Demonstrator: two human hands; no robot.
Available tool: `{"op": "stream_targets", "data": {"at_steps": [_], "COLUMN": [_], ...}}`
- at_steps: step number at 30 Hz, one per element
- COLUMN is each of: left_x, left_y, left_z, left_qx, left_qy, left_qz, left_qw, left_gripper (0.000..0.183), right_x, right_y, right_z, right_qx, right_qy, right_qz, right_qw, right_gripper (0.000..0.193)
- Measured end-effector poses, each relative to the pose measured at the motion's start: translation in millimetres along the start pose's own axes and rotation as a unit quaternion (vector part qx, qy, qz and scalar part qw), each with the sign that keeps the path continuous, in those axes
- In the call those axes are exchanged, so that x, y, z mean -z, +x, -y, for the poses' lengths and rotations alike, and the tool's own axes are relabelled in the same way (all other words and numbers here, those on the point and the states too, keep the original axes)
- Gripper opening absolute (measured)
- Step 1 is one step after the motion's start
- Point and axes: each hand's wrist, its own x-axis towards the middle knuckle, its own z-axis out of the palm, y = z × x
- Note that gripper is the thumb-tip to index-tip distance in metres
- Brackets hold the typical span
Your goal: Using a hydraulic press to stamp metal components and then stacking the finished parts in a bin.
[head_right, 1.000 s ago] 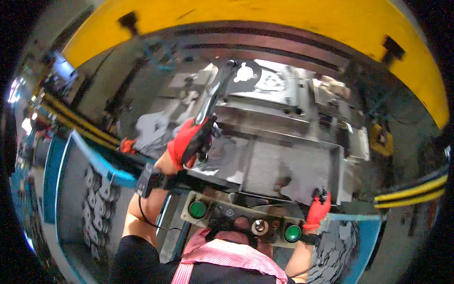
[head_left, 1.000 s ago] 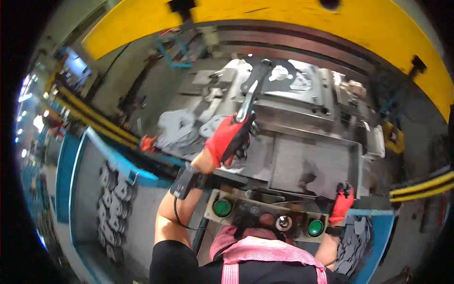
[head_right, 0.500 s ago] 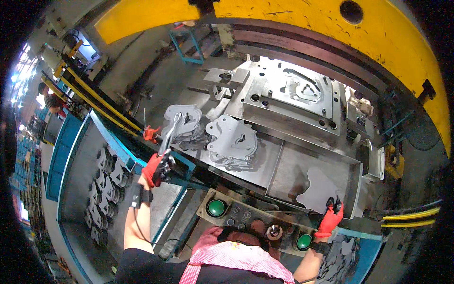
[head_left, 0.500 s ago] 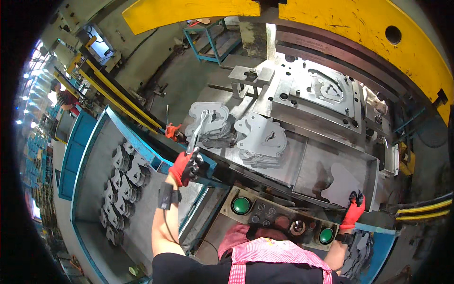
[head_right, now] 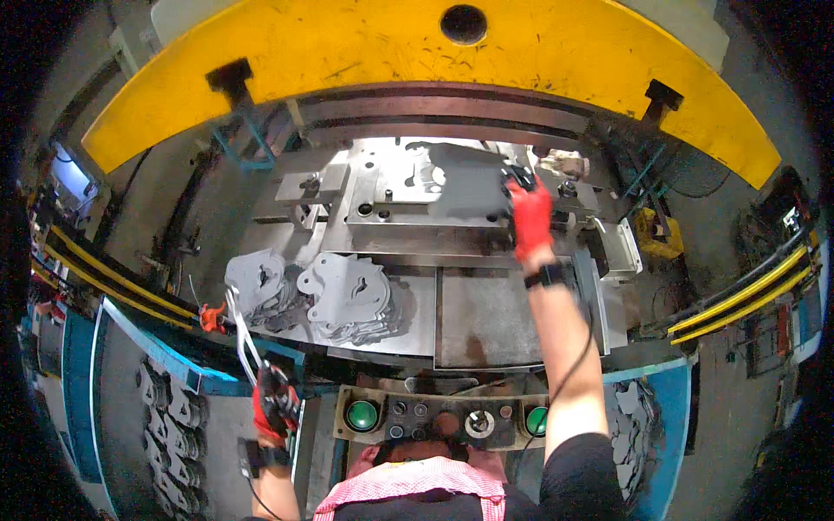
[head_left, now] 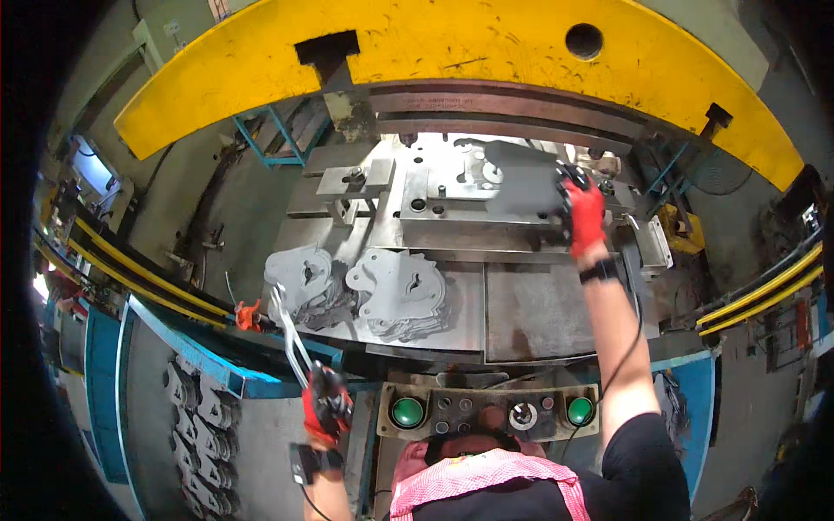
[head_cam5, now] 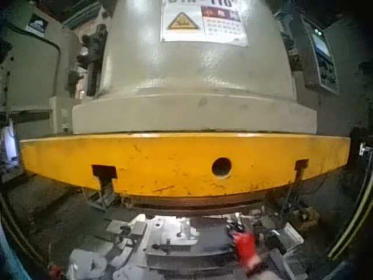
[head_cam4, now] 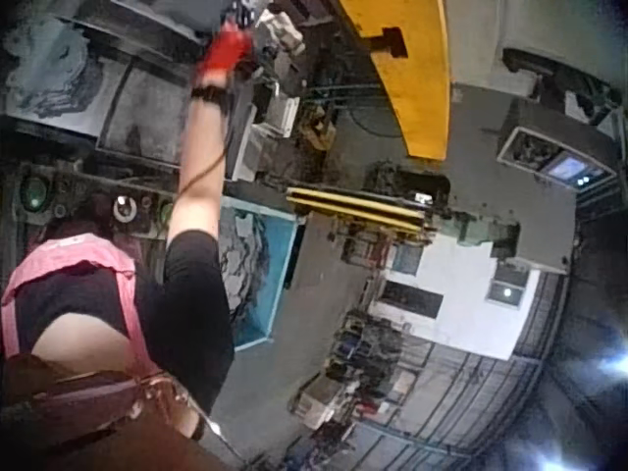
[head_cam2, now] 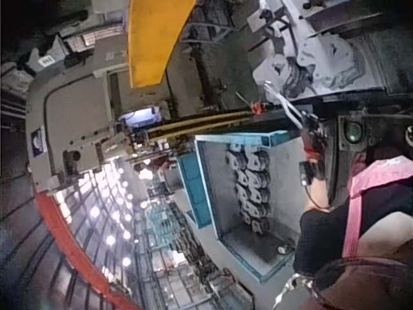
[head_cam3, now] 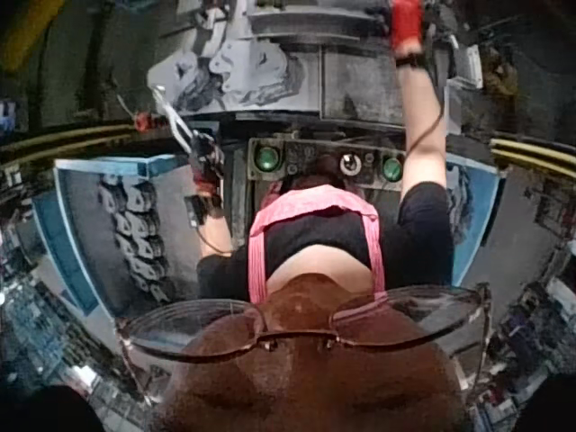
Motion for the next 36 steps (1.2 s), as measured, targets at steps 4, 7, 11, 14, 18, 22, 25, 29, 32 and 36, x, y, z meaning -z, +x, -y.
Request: {"op": "stream_targets", "data": {"at_steps": [4,7,11,14,18,22,25,29,32,36], "left_x": [23,46,78,83,68,51,43,30,27,48], "left_y": [-46,-83,-95,-84,-59,-33,-20,-7,-3,5], "left_z": [30,49,84,115,143,158,161,154,151,171], "left_qx": [0.044,0.074,0.133,0.185,0.176,0.173,0.199,0.217,0.291,0.266], "left_qy": [0.076,0.06,0.051,0.12,0.099,0.129,0.162,0.28,0.307,0.28], "left_qz": [-0.024,-0.029,-0.081,-0.195,-0.252,-0.165,-0.102,-0.058,-0.065,-0.055], "left_qw": [0.996,0.995,0.986,0.956,0.947,0.962,0.961,0.933,0.904,0.921], "left_gripper": [0.034,0.032,0.034,0.034,0.02,0.023,0.025,0.027,0.029,0.037], "right_x": [-50,-71,-85,-86,-47,69,165,268,297,297], "right_y": [84,96,84,62,-2,-95,-180,-307,-367,-396], "right_z": [-31,-39,-13,13,20,12,-12,-59,-97,-126], "right_qx": [-0.006,0.055,-0.004,0.053,0.268,0.213,0.041,-0.147,-0.358,-0.432], "right_qy": [-0.175,-0.334,-0.559,-0.709,-0.563,-0.463,-0.459,-0.54,-0.239,-0.145], "right_qz": [0.025,0.006,0.093,0.156,0.001,0.001,-0.16,-0.281,-0.08,-0.073], "right_qw": [0.984,0.941,0.824,0.686,0.782,0.86,0.873,0.78,0.899,0.887], "right_gripper": [0.019,0.03,0.043,0.05,0.062,0.052,0.048,0.056,0.047,0.061]}}
